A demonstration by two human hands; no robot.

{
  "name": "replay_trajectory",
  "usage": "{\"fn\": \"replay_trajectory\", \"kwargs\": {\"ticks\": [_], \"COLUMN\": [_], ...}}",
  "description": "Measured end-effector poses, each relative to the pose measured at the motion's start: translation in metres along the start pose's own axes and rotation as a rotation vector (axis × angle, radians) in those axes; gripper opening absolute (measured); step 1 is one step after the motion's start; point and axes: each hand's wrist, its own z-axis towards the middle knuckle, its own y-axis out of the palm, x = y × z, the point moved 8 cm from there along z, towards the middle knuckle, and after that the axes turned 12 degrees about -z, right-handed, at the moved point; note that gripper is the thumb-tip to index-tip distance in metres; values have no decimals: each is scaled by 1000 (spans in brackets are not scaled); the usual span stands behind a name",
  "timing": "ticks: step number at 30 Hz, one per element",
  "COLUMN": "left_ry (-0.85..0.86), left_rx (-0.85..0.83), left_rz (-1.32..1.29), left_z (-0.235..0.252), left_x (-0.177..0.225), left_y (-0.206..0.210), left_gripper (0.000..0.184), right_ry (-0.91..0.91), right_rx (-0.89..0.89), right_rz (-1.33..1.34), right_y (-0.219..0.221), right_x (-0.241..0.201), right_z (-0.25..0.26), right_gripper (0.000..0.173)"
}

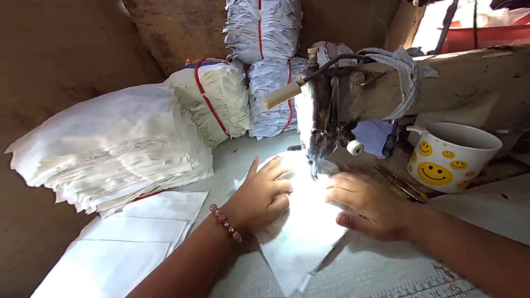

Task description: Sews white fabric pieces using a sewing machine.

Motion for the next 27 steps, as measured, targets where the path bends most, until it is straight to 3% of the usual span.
{"fn": "replay_trajectory", "kwargs": {"ticks": [3,9,12,15,21,27], "left_ry": [59,227,239,197,64,182], "left_rx": [-55,-63,-65,-47,-14,223], "left_rz": [-53,152,214,249,363,442], "left_z": [0,-8,-9,-6,-2,-6], "left_x": [10,24,30,32,37,46], "left_y": [3,6,8,9,17,17], "left_gripper": [40,48,49,49,54,43], "right_ry": [51,150,-55,-244,-117,-12], "right_rx": [-15,-187,109,149,141,38], "right_rz": [-17,-63,-145,-19,-86,-129], "right_y": [1,8,-7,-9,-4,0], "right_x": [14,29,7,-13,7,16], "right_z": [0,2,-2,-4,0,3], "right_gripper": [68,76,75,73,71,72]}}
